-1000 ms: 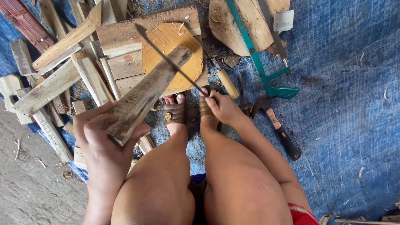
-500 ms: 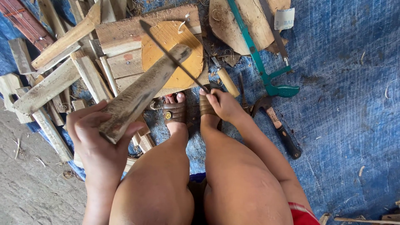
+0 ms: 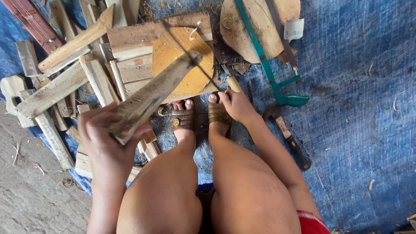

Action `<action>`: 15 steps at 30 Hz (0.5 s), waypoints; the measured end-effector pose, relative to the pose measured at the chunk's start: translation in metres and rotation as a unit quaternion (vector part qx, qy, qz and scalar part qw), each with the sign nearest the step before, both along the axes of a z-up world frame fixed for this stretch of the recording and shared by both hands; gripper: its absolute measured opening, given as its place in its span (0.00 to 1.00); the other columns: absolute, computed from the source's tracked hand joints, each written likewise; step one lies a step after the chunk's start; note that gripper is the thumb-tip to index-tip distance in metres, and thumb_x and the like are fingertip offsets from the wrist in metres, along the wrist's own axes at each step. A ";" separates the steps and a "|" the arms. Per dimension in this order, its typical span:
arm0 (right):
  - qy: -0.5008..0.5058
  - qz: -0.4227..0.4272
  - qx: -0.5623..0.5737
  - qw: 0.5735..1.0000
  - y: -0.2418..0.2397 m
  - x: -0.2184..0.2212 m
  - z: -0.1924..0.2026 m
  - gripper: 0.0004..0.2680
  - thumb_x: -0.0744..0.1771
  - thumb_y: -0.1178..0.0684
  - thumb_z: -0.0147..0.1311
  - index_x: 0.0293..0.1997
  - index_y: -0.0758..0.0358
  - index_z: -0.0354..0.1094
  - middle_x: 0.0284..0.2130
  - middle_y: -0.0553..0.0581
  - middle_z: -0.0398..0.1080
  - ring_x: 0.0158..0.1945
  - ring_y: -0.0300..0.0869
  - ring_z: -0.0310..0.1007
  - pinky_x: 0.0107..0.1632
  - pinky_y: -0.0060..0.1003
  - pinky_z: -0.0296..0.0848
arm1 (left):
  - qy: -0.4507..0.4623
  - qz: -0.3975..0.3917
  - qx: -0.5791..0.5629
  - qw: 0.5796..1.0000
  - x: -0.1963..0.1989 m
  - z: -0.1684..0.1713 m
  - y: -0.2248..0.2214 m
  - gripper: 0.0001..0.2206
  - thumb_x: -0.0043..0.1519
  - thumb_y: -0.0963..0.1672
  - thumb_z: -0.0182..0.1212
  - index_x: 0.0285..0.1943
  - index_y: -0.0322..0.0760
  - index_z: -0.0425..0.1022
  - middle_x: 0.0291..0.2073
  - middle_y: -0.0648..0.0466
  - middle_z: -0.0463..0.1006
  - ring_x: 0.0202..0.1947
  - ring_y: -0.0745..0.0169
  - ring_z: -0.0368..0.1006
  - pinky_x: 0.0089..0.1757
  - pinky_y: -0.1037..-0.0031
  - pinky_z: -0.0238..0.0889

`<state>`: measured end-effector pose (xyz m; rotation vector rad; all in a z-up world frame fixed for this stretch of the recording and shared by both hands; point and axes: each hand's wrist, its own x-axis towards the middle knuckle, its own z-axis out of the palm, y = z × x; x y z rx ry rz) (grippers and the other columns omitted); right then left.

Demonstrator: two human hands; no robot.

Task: Shaping a wooden component using a hand saw and a large blade

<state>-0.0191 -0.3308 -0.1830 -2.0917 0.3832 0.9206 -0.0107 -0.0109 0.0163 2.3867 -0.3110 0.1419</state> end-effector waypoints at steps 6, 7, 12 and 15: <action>-0.125 0.059 0.104 0.985 0.015 -0.032 -0.010 0.15 0.71 0.40 0.39 0.39 0.60 0.68 0.28 0.64 0.72 0.33 0.60 0.71 0.35 0.54 0.60 | -0.016 0.015 -0.009 1.000 -0.001 -0.007 0.000 0.24 0.61 0.48 0.70 0.51 0.26 0.60 0.52 0.32 0.64 0.50 0.35 0.68 0.53 0.52 0.63; -0.123 0.059 0.105 0.985 0.014 -0.033 -0.012 0.15 0.71 0.40 0.39 0.39 0.60 0.68 0.28 0.64 0.72 0.33 0.60 0.71 0.35 0.54 0.60 | -0.014 0.016 -0.008 1.000 -0.002 -0.009 0.001 0.24 0.61 0.48 0.70 0.51 0.26 0.60 0.52 0.32 0.64 0.50 0.35 0.68 0.53 0.52 0.63; -0.051 0.024 0.040 0.998 0.006 -0.015 -0.012 0.18 0.71 0.35 0.36 0.38 0.59 0.64 0.24 0.59 0.67 0.27 0.48 0.65 0.31 0.44 0.58 | -0.041 0.028 -0.021 0.999 -0.004 -0.020 0.012 0.25 0.59 0.49 0.69 0.52 0.26 0.63 0.51 0.35 0.65 0.51 0.36 0.71 0.55 0.52 0.66; -0.034 -0.012 -0.050 0.998 -0.005 0.000 0.009 0.17 0.71 0.37 0.40 0.42 0.60 0.70 0.24 0.58 0.73 0.26 0.51 0.73 0.29 0.45 0.65 | -0.102 0.012 -0.014 0.995 0.003 -0.052 0.039 0.29 0.63 0.54 0.60 0.63 0.26 0.67 0.51 0.38 0.66 0.48 0.42 0.70 0.48 0.57 0.70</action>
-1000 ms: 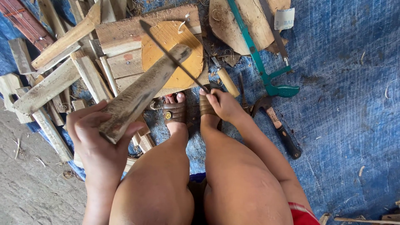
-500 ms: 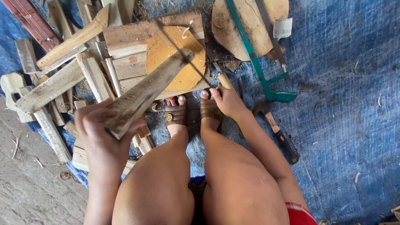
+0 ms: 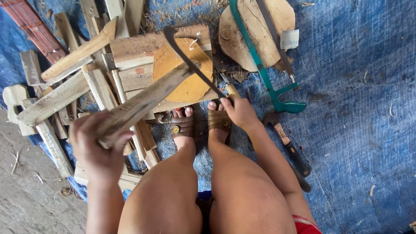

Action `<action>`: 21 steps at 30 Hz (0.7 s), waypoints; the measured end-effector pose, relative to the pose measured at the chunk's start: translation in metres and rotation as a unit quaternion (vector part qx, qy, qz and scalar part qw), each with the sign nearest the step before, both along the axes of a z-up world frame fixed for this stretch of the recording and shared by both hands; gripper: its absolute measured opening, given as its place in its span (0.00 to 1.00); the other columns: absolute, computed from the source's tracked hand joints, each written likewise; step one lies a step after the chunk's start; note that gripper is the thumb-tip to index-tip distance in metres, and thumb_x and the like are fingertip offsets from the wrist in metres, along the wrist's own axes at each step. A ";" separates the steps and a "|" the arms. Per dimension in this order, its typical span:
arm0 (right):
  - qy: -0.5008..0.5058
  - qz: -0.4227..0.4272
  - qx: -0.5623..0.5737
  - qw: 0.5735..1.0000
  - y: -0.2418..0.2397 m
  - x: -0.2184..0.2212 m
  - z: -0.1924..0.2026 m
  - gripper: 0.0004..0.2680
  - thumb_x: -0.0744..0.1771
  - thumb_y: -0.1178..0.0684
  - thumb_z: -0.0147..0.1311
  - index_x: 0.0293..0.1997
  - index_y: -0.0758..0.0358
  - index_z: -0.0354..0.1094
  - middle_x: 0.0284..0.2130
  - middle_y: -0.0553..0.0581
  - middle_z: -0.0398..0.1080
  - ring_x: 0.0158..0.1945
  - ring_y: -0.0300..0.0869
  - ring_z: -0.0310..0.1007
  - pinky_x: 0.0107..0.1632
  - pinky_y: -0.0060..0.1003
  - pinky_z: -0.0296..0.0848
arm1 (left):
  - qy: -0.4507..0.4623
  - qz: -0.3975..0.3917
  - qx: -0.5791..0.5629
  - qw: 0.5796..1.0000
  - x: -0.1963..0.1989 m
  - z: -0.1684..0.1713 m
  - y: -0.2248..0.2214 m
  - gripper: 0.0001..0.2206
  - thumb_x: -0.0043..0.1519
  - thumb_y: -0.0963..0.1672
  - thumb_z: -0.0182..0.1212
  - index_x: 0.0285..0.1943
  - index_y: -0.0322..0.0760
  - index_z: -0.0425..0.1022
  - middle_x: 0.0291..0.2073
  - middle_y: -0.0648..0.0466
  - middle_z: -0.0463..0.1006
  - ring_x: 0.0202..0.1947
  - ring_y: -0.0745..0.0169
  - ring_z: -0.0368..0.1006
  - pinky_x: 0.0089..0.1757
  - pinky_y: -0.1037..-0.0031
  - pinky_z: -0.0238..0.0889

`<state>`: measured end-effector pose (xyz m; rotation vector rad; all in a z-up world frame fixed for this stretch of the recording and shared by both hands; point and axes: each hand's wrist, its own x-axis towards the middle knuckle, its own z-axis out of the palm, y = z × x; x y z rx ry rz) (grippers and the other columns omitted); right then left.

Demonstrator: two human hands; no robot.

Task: Shaping a wooden component using a hand saw and a large blade

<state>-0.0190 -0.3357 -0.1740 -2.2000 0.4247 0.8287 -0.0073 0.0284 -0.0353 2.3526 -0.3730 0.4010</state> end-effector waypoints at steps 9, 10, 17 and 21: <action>-0.149 -0.060 -0.063 0.985 -0.039 -0.011 -0.036 0.17 0.72 0.38 0.41 0.46 0.64 0.69 0.23 0.60 0.70 0.21 0.52 0.68 0.27 0.46 0.60 | 0.105 0.239 -0.197 0.945 -0.059 -0.016 0.134 0.14 0.82 0.42 0.51 0.70 0.24 0.69 0.65 0.39 0.73 0.66 0.44 0.75 0.59 0.64 0.78; -0.148 -0.055 -0.062 0.986 -0.040 -0.006 -0.040 0.17 0.72 0.38 0.41 0.46 0.64 0.69 0.23 0.60 0.70 0.21 0.52 0.68 0.27 0.46 0.60 | 0.105 0.245 -0.197 0.944 -0.057 -0.019 0.140 0.14 0.82 0.42 0.51 0.70 0.24 0.69 0.65 0.39 0.73 0.66 0.44 0.75 0.59 0.64 0.78; -0.075 -0.088 -0.148 0.982 -0.048 -0.002 -0.064 0.19 0.72 0.35 0.40 0.46 0.64 0.68 0.34 0.68 0.75 0.38 0.66 0.74 0.38 0.59 0.68 | 0.005 0.501 -0.556 0.664 -0.056 -0.077 0.171 0.23 0.56 0.46 0.73 0.55 0.35 0.68 0.49 0.42 0.77 0.49 0.49 0.85 0.47 0.69 0.95; -0.035 -0.072 -0.170 0.982 -0.049 -0.004 -0.080 0.20 0.72 0.34 0.39 0.50 0.64 0.64 0.35 0.69 0.75 0.38 0.68 0.74 0.36 0.60 0.68 | 0.038 0.545 -0.536 0.644 -0.070 -0.103 0.160 0.13 0.59 0.44 0.64 0.48 0.39 0.67 0.46 0.49 0.76 0.50 0.54 0.82 0.52 0.67 0.95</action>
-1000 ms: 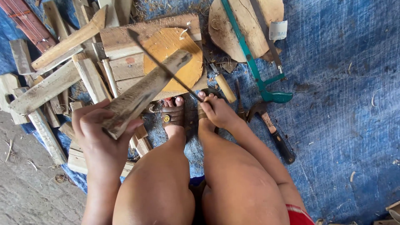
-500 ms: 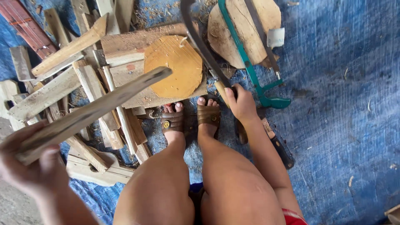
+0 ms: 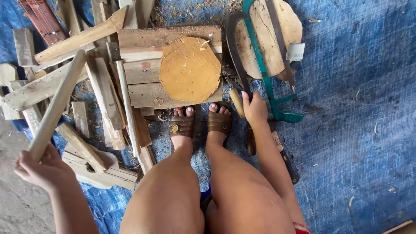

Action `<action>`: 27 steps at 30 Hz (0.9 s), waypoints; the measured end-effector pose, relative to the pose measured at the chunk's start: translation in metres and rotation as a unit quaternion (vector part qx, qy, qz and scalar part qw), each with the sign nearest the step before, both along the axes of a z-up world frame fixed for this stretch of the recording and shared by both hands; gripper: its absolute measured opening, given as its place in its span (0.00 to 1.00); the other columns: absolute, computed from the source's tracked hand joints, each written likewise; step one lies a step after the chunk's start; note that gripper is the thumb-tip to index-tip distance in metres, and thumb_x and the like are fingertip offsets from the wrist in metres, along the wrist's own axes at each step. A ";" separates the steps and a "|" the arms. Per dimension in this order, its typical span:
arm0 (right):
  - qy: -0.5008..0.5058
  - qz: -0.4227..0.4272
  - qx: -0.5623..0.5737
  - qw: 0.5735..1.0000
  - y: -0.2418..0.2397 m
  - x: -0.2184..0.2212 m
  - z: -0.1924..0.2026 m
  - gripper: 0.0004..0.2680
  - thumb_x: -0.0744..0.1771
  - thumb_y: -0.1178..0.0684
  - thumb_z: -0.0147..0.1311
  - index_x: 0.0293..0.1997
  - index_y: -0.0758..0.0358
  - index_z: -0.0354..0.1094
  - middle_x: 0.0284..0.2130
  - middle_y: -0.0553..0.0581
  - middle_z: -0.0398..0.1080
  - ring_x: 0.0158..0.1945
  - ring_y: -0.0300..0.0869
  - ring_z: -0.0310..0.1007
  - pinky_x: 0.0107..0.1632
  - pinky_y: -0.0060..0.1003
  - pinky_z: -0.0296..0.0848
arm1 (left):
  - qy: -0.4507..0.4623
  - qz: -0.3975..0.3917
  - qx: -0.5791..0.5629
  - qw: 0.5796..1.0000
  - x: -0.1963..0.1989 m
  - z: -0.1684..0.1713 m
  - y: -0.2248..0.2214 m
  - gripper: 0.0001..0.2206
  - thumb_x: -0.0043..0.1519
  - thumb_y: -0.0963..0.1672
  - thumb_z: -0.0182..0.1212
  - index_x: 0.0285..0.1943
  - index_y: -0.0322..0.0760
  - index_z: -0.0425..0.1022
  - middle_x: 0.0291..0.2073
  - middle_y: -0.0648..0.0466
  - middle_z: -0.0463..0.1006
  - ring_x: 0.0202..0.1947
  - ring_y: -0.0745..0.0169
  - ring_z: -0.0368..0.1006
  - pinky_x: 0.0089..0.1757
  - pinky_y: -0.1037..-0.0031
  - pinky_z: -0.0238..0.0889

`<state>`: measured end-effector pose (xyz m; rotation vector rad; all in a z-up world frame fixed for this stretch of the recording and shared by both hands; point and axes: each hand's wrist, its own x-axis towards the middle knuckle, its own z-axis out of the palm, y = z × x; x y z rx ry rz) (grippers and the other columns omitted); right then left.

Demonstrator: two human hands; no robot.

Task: Shaping a wooden component using a hand saw and a large blade

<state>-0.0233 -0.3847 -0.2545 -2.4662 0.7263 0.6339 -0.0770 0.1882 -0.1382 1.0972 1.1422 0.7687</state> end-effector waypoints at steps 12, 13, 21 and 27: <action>0.048 0.026 -0.015 0.998 -0.009 -0.009 -0.021 0.21 0.72 0.32 0.37 0.47 0.64 0.62 0.37 0.67 0.74 0.39 0.66 0.74 0.37 0.59 0.68 | 0.112 -0.005 -0.318 0.942 -0.054 -0.108 0.012 0.13 0.67 0.53 0.60 0.44 0.43 0.72 0.29 0.59 0.74 0.30 0.67 0.75 0.30 0.78 0.64; 0.048 0.027 -0.015 0.998 -0.011 -0.011 -0.023 0.21 0.72 0.32 0.37 0.47 0.64 0.62 0.37 0.67 0.74 0.39 0.66 0.74 0.37 0.59 0.68 | 0.112 -0.004 -0.318 0.942 -0.057 -0.111 0.011 0.13 0.67 0.53 0.60 0.44 0.43 0.72 0.29 0.59 0.74 0.30 0.67 0.75 0.30 0.78 0.64; 0.030 0.109 -0.126 0.986 -0.017 -0.019 -0.042 0.23 0.71 0.30 0.46 0.54 0.63 0.69 0.42 0.63 0.73 0.40 0.53 0.81 0.35 0.44 0.81 | 0.214 -0.200 -0.377 0.879 -0.072 -0.155 -0.007 0.15 0.73 0.55 0.47 0.42 0.46 0.62 0.39 0.61 0.73 0.42 0.68 0.78 0.38 0.82 0.73; -0.246 0.047 0.005 0.968 0.001 -0.007 -0.021 0.12 0.71 0.43 0.57 0.51 0.62 0.69 0.43 0.58 0.70 0.44 0.50 0.79 0.40 0.43 0.81 | 0.264 -0.236 -0.337 0.872 -0.095 -0.178 -0.006 0.17 0.73 0.50 0.54 0.59 0.40 0.53 0.41 0.56 0.77 0.31 0.64 0.81 0.30 0.82 0.73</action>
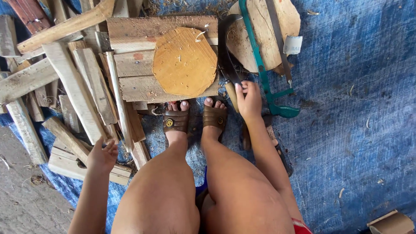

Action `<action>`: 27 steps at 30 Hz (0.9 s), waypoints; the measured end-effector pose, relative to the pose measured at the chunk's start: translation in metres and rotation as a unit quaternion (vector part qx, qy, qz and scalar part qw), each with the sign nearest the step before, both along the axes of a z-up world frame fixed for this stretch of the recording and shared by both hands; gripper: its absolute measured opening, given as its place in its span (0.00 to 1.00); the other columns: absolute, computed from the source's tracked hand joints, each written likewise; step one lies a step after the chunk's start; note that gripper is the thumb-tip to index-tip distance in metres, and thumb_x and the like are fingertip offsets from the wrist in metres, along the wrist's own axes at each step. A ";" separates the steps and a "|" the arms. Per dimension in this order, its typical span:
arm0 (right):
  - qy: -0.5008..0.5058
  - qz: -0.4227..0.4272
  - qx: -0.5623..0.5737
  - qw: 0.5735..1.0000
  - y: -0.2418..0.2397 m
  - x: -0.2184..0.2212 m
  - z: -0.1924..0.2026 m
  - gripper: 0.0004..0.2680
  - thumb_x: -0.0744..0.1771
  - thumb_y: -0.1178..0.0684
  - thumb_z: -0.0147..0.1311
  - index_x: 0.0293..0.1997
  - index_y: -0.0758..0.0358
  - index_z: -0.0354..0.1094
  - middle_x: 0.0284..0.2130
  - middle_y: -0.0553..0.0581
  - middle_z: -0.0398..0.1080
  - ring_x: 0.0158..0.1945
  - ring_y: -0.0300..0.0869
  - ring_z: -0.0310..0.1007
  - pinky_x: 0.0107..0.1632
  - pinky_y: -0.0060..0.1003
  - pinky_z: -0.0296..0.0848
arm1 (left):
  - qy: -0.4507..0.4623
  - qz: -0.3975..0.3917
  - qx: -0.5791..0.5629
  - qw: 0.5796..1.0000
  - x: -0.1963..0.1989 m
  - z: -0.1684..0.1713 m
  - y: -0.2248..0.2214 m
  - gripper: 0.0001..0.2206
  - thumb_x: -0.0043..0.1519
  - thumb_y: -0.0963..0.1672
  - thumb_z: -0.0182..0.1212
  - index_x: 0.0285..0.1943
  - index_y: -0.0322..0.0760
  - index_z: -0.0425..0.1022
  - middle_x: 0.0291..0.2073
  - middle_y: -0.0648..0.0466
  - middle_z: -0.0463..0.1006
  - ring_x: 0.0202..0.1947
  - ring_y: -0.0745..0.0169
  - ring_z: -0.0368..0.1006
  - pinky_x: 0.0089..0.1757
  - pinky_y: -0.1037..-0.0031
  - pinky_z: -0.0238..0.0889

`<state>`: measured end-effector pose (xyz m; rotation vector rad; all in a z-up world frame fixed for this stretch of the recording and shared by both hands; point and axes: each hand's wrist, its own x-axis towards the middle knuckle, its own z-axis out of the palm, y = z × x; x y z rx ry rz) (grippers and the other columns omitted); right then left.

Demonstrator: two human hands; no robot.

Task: Shaping a wooden component using a hand saw and a large blade

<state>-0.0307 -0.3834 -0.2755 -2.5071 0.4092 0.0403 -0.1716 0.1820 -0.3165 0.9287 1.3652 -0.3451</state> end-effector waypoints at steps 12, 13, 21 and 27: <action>-0.059 0.194 0.088 0.975 0.071 0.073 0.075 0.17 0.73 0.52 0.52 0.69 0.68 0.57 0.67 0.74 0.56 0.70 0.69 0.57 0.67 0.63 0.64 | -0.242 -0.347 0.112 0.899 0.170 0.157 -0.174 0.18 0.71 0.44 0.57 0.65 0.25 0.66 0.51 0.32 0.77 0.48 0.42 0.79 0.49 0.54 0.73; -0.057 0.194 0.086 0.975 0.071 0.074 0.074 0.17 0.73 0.52 0.52 0.69 0.68 0.57 0.67 0.74 0.56 0.70 0.69 0.57 0.67 0.63 0.64 | -0.242 -0.347 0.110 0.900 0.178 0.154 -0.178 0.18 0.71 0.44 0.57 0.65 0.25 0.66 0.51 0.32 0.77 0.48 0.42 0.79 0.49 0.54 0.73; 0.024 0.200 0.157 0.967 0.063 0.084 0.070 0.22 0.73 0.45 0.54 0.74 0.64 0.52 0.65 0.73 0.60 0.71 0.71 0.53 0.71 0.63 0.55 | -0.168 -0.268 0.006 0.949 0.215 0.116 -0.201 0.24 0.68 0.44 0.59 0.70 0.28 0.56 0.43 0.50 0.76 0.38 0.66 0.79 0.42 0.77 0.74; 0.087 0.139 0.255 0.953 0.057 0.079 0.067 0.21 0.74 0.44 0.49 0.77 0.55 0.49 0.67 0.68 0.60 0.74 0.65 0.53 0.72 0.62 0.52 | -0.239 -0.313 -0.013 0.919 0.225 0.145 -0.240 0.27 0.69 0.50 0.62 0.69 0.26 0.64 0.55 0.39 0.73 0.56 0.50 0.72 0.54 0.55 0.66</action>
